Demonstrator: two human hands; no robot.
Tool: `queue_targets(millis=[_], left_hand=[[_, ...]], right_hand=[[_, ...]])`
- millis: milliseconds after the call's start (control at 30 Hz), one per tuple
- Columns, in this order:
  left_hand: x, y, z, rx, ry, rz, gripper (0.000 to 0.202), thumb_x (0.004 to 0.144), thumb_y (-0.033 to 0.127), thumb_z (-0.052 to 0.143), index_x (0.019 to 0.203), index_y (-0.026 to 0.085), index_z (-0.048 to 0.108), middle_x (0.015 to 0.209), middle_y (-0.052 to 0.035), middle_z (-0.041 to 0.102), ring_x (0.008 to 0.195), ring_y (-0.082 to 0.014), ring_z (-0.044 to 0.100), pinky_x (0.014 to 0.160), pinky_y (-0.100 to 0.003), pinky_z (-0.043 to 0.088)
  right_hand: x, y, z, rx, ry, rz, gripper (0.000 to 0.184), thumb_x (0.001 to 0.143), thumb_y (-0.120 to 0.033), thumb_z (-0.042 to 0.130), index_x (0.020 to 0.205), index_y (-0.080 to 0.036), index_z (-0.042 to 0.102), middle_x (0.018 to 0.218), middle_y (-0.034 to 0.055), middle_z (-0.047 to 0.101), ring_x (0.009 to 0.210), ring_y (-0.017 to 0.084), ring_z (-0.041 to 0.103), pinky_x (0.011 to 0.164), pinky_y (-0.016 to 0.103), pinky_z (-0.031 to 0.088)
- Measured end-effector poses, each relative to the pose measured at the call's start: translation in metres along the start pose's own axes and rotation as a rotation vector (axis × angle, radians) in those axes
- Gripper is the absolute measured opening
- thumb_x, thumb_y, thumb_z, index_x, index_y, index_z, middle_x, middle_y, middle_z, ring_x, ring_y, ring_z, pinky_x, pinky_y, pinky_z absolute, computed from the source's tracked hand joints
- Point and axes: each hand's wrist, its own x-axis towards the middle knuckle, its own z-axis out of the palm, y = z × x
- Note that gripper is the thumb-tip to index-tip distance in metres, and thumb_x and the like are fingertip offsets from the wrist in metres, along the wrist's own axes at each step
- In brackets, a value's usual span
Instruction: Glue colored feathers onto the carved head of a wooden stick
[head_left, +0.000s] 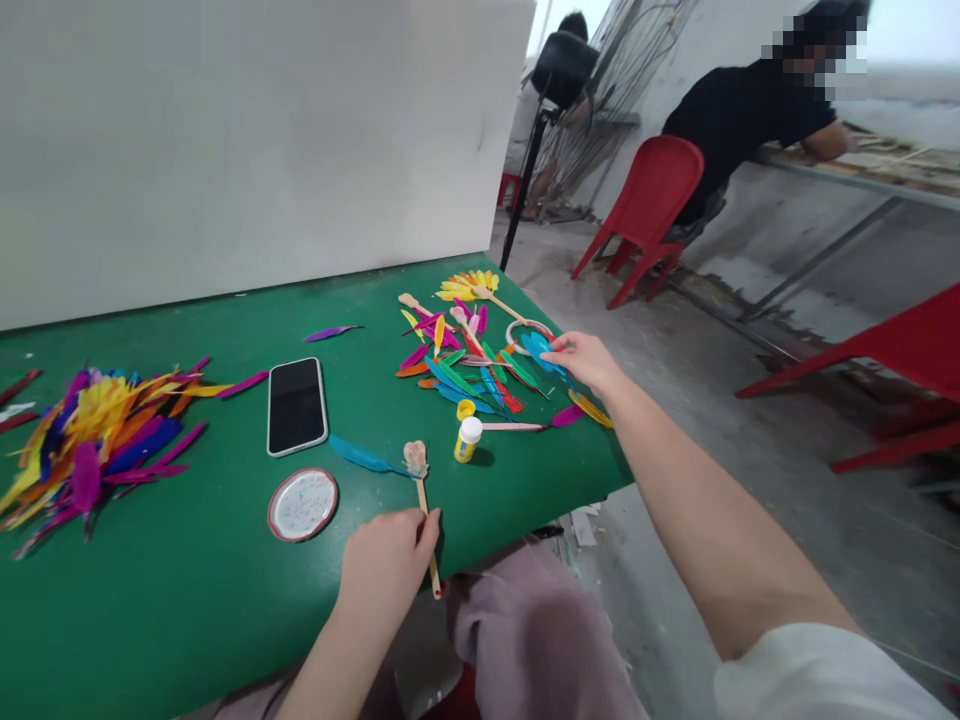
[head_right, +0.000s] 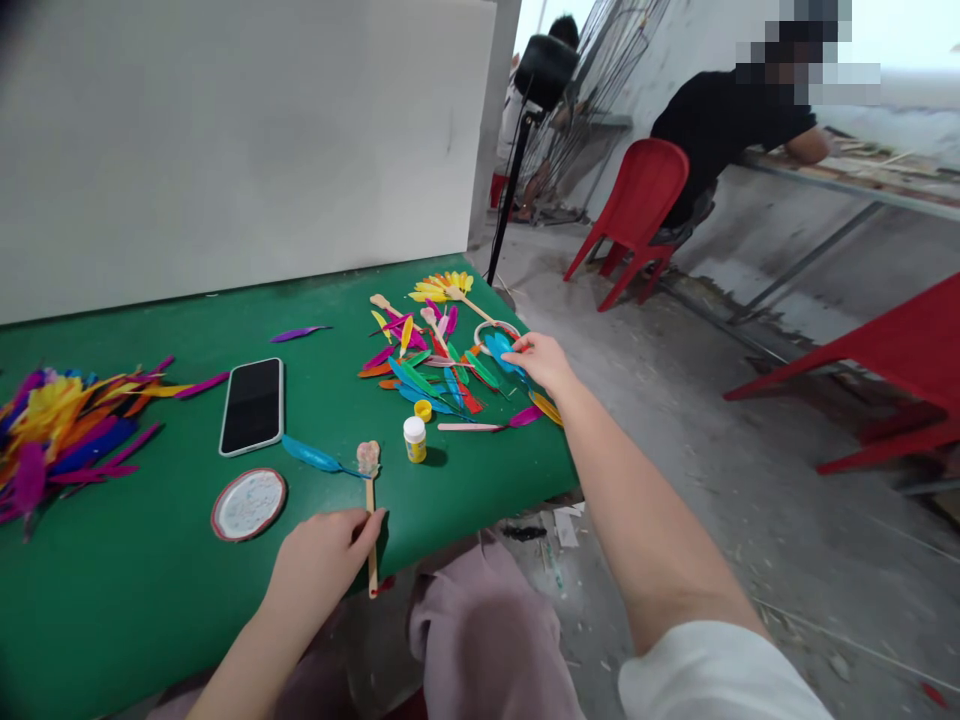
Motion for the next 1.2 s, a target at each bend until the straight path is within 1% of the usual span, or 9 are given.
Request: queue_targets(millis=[133, 267, 367, 500, 567, 667, 733, 967, 1200], left_hand=[[0.001, 0.000, 0.001, 0.000, 0.012, 0.010, 0.043, 0.089, 0.041, 0.032, 0.071, 0.021, 0.065, 0.071, -0.0076, 0.069, 0.066, -0.0210, 0.064, 0.051, -0.025, 0.033], [0.001, 0.001, 0.001, 0.000, 0.009, 0.016, 0.042, 0.089, 0.040, 0.032, 0.071, 0.021, 0.065, 0.071, -0.0076, 0.069, 0.066, -0.0213, 0.065, 0.051, -0.025, 0.031], [0.000, 0.001, 0.001, 0.003, 0.007, 0.016, 0.041, 0.089, 0.040, 0.032, 0.070, 0.021, 0.064, 0.071, -0.0071, 0.069, 0.066, -0.0214, 0.065, 0.050, -0.025, 0.031], [0.000, 0.000, 0.001, 0.006, -0.003, 0.019, 0.042, 0.089, 0.040, 0.032, 0.070, 0.022, 0.064, 0.070, -0.0064, 0.069, 0.066, -0.0212, 0.064, 0.050, -0.025, 0.029], [0.000, 0.000, 0.000, 0.009, -0.013, 0.013, 0.041, 0.089, 0.040, 0.032, 0.071, 0.022, 0.064, 0.070, -0.0061, 0.069, 0.066, -0.0206, 0.064, 0.049, -0.024, 0.029], [0.001, -0.001, 0.001, 0.013, -0.017, 0.010, 0.040, 0.089, 0.040, 0.034, 0.072, 0.023, 0.065, 0.070, -0.0051, 0.069, 0.065, -0.0196, 0.064, 0.049, -0.024, 0.027], [0.000, -0.001, 0.001, 0.022, -0.012, 0.014, 0.039, 0.089, 0.041, 0.034, 0.072, 0.023, 0.065, 0.070, -0.0048, 0.069, 0.065, -0.0194, 0.064, 0.049, -0.025, 0.026], [-0.001, -0.001, 0.002, 0.033, -0.011, 0.021, 0.039, 0.089, 0.040, 0.034, 0.071, 0.023, 0.064, 0.070, -0.0042, 0.069, 0.066, -0.0195, 0.064, 0.049, -0.025, 0.025], [0.001, -0.001, 0.002, 0.031, -0.010, 0.027, 0.038, 0.089, 0.041, 0.035, 0.072, 0.023, 0.064, 0.070, -0.0040, 0.069, 0.066, -0.0189, 0.064, 0.049, -0.025, 0.026]], right_hand=[[-0.005, 0.010, 0.001, 0.000, -0.020, -0.021, 0.022, 0.060, -0.023, 0.070, 0.078, -0.016, 0.060, 0.051, -0.0059, 0.053, 0.047, 0.009, 0.047, 0.047, 0.021, 0.033], [-0.010, 0.009, 0.005, -0.001, -0.065, -0.040, 0.026, 0.066, -0.022, 0.066, 0.090, -0.017, 0.059, 0.050, -0.0062, 0.053, 0.044, 0.009, 0.046, 0.044, 0.021, 0.034], [-0.011, 0.008, 0.004, -0.028, -0.066, -0.063, 0.026, 0.067, -0.023, 0.065, 0.092, -0.017, 0.060, 0.057, -0.0041, 0.056, 0.049, 0.009, 0.049, 0.047, 0.021, 0.037], [-0.017, 0.019, -0.012, -0.128, 0.016, -0.075, 0.025, 0.072, -0.033, 0.060, 0.093, -0.018, 0.061, 0.070, 0.0003, 0.060, 0.057, 0.011, 0.052, 0.050, 0.023, 0.038], [-0.026, 0.029, -0.025, -0.211, 0.044, -0.072, 0.025, 0.070, -0.036, 0.061, 0.088, -0.019, 0.063, 0.069, 0.0009, 0.060, 0.058, 0.013, 0.052, 0.052, 0.024, 0.037], [-0.047, 0.045, -0.041, -0.335, 0.019, -0.063, 0.024, 0.062, -0.039, 0.067, 0.078, -0.021, 0.066, 0.063, 0.0001, 0.059, 0.057, 0.015, 0.051, 0.051, 0.025, 0.034], [-0.059, 0.052, -0.046, -0.382, -0.022, -0.055, 0.021, 0.060, -0.036, 0.068, 0.075, -0.021, 0.067, 0.058, -0.0012, 0.058, 0.053, 0.014, 0.051, 0.049, 0.025, 0.032], [-0.066, 0.057, -0.042, -0.391, -0.082, -0.045, 0.032, 0.067, -0.026, 0.061, 0.097, -0.020, 0.065, 0.059, -0.0024, 0.062, 0.053, 0.013, 0.055, 0.050, 0.023, 0.038], [-0.055, 0.060, -0.032, -0.380, 0.010, -0.064, 0.025, 0.070, -0.030, 0.060, 0.091, -0.019, 0.068, 0.065, 0.0001, 0.064, 0.058, 0.014, 0.057, 0.052, 0.024, 0.039]])
